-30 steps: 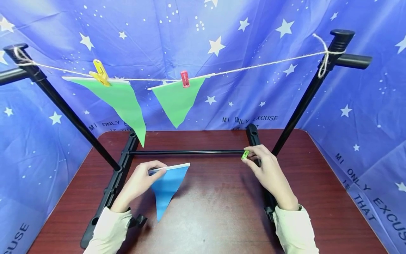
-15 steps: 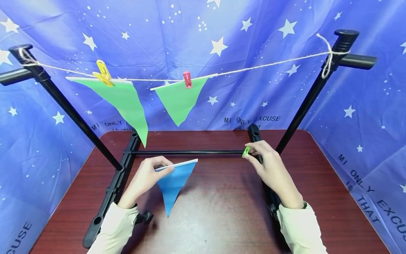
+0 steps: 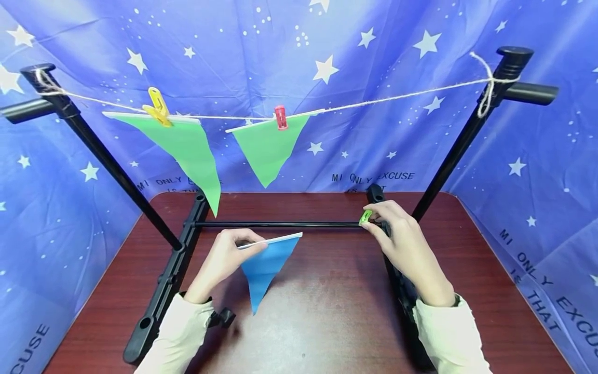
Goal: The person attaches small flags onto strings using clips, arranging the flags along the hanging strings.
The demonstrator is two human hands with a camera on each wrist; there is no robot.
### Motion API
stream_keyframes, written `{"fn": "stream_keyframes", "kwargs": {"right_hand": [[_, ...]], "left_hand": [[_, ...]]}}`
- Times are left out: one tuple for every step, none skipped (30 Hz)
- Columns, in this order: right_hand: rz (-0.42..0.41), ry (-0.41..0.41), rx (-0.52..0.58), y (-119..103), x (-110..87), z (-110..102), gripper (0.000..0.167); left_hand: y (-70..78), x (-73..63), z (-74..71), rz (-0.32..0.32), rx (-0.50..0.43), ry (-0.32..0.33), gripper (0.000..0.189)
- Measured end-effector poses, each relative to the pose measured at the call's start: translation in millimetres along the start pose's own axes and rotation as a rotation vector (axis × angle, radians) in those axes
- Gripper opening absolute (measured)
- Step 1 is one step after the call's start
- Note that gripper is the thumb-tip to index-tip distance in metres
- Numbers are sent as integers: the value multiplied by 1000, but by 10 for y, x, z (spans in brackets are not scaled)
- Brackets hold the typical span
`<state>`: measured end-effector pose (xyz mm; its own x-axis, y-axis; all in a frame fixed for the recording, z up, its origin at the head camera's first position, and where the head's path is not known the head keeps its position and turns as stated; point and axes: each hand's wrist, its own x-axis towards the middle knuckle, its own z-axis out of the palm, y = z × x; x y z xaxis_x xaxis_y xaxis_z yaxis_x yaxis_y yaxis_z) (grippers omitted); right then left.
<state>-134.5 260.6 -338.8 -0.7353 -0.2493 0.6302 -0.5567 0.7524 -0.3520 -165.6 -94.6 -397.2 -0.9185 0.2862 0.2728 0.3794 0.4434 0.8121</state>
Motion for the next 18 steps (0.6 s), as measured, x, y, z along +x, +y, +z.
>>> {"fn": "stream_keyframes", "kwargs": {"right_hand": [[1,2,-3,-7,5,-17,38],[3,7,-4,-17,10,-32,37],[4,12,-6,-26,16,-47,37],[6,15,-7,-33,22,-62,37],[7,17,-10,-41,28,-78,36],[10,21,-14,-48,33,-96,37],[12,25,-19,-55,38,-117,37],[15,30,-25,-61,43,-140,37],[16,33,-31,-68,47,-164,37],[18,35,-34,-73,51,-188,38],[19,36,-41,-78,55,-213,38],[21,38,-46,-84,59,-237,38],[23,40,-53,-91,63,-261,38],[28,43,-58,-99,68,-283,38],[32,46,-64,-106,72,-306,38],[37,51,-68,-115,77,-329,38],[40,58,-73,-123,82,-352,38],[42,66,-77,-133,87,-374,38]], "left_hand": [[2,8,10,3,5,6,6],[5,16,18,5,7,10,6],[8,24,26,7,10,14,6],[13,31,32,10,12,18,5],[18,41,38,15,16,21,5],[28,50,42,21,17,23,4],[41,61,45,27,17,23,4],[52,73,49,33,16,21,4],[65,86,53,39,14,19,4],[79,99,56,45,10,16,5],[95,112,57,52,6,13,5],[114,125,58,55,-1,10,5],[132,140,59,60,-5,6,4],[149,157,61,65,-7,3,4],[168,174,63,73,-8,2,4],[189,192,65,80,-8,1,4],[210,210,69,87,-6,1,4],[231,230,74,92,-5,0,4]]}}
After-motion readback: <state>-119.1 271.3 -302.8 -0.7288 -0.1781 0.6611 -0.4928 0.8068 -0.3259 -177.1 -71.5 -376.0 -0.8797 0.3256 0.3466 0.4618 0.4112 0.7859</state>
